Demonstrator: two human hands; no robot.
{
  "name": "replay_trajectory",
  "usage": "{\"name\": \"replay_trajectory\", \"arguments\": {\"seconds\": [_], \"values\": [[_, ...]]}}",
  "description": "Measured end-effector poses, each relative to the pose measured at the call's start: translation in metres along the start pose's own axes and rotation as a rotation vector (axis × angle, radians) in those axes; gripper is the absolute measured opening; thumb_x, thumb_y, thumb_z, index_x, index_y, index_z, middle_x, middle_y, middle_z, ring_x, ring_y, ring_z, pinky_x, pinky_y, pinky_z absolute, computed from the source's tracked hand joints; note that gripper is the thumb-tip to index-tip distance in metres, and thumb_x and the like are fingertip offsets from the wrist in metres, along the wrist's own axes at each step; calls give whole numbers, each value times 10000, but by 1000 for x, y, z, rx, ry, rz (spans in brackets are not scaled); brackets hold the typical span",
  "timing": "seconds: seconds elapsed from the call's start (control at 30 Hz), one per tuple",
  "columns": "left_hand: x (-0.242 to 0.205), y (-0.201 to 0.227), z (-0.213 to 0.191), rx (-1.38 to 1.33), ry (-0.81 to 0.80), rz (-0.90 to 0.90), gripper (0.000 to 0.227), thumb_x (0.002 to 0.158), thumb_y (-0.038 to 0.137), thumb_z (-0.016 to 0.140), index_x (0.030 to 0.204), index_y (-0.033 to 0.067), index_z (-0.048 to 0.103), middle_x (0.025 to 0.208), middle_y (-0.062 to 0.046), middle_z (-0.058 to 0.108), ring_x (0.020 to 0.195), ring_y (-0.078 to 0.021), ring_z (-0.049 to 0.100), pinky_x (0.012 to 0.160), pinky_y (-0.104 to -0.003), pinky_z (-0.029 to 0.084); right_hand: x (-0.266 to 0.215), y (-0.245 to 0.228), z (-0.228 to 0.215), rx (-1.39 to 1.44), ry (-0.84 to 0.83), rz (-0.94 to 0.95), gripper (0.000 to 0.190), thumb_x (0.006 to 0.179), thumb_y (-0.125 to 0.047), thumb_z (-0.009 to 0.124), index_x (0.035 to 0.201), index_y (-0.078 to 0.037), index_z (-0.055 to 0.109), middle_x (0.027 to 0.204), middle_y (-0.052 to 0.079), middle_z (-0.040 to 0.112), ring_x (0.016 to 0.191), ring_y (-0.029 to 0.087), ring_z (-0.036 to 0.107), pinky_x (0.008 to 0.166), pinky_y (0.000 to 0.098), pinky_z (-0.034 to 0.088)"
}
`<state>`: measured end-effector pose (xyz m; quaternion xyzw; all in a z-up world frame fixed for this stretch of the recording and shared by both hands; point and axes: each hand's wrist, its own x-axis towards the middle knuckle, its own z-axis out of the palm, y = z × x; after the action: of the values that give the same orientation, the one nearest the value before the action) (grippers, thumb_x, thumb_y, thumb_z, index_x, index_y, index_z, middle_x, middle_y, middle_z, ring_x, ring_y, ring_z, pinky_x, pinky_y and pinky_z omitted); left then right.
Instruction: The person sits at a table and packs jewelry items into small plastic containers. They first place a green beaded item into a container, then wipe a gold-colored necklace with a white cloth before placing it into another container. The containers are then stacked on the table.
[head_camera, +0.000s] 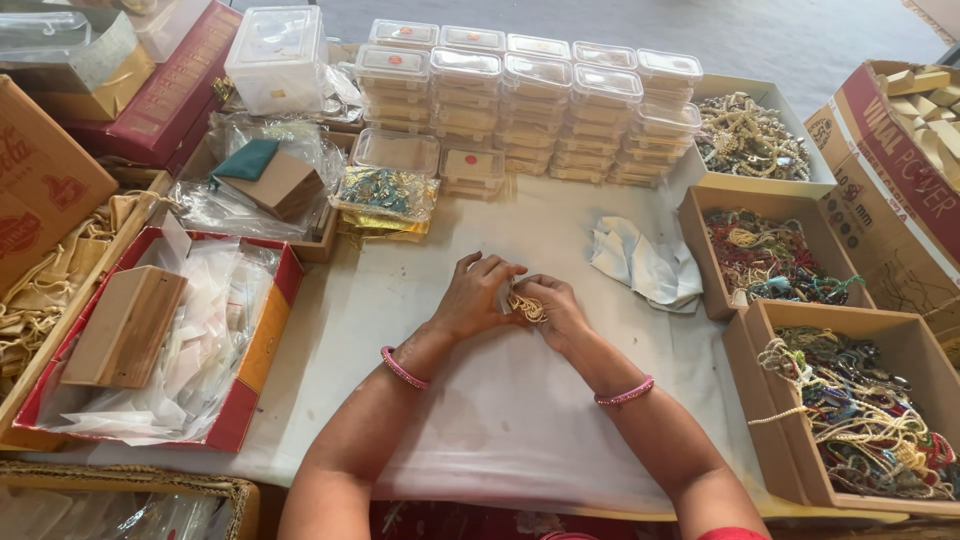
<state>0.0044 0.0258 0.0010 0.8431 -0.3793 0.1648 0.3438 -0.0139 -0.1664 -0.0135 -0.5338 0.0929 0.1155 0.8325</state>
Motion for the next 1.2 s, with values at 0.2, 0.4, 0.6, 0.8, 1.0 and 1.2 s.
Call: {"name": "replay_trajectory", "arguments": {"seconds": [0.2, 0.4, 0.6, 0.8, 1.0, 1.2], "values": [[3, 8, -12, 5, -45, -60, 936, 543, 570, 943, 1318, 143, 638, 1159, -43, 661, 1180, -247, 616, 1158, -538, 310, -5, -11, 2, 80, -136, 63, 215, 888, -131, 677, 1024, 36, 689, 918, 119, 722, 796, 206, 721, 645, 349, 592], [3, 7, -10, 31, -125, -93, 1008, 507, 596, 946, 1352, 155, 621, 1160, -41, 657, 1182, -234, 621, 1170, -555, 304, 1, -2, -1, -23, -172, 70, 200, 901, -107, 719, 1043, 32, 695, 922, 107, 730, 787, 192, 725, 649, 321, 598], [5, 13, -9, 70, -150, -154, 1144, 419, 578, 975, 1383, 133, 548, 1154, -80, 633, 1197, -286, 581, 1115, -573, 296, 10, 13, -9, -13, -104, 14, 182, 905, -94, 760, 1004, 37, 681, 906, 108, 727, 784, 190, 723, 667, 314, 606], [3, 15, -11, 91, -97, -132, 1014, 464, 573, 953, 1323, 176, 589, 1132, -52, 655, 1181, -268, 610, 1124, -581, 312, 0, -1, 0, -9, -129, 49, 154, 905, -105, 738, 984, 16, 686, 903, 103, 723, 780, 186, 722, 660, 328, 595], [1, 8, -5, 60, -81, -106, 910, 498, 606, 953, 1221, 161, 623, 1102, -53, 682, 1122, -280, 644, 1087, -551, 357, 7, 2, -12, 43, -201, 55, 148, 880, -82, 690, 972, 35, 682, 923, 113, 726, 816, 204, 727, 712, 345, 600], [4, 8, -8, -62, -136, -236, 842, 564, 584, 937, 1227, 163, 636, 1120, -52, 659, 1111, -290, 633, 1025, -457, 437, 4, 0, -8, -2, -152, 64, 149, 874, -94, 690, 969, 20, 684, 898, 107, 724, 769, 189, 721, 645, 339, 591]]}}
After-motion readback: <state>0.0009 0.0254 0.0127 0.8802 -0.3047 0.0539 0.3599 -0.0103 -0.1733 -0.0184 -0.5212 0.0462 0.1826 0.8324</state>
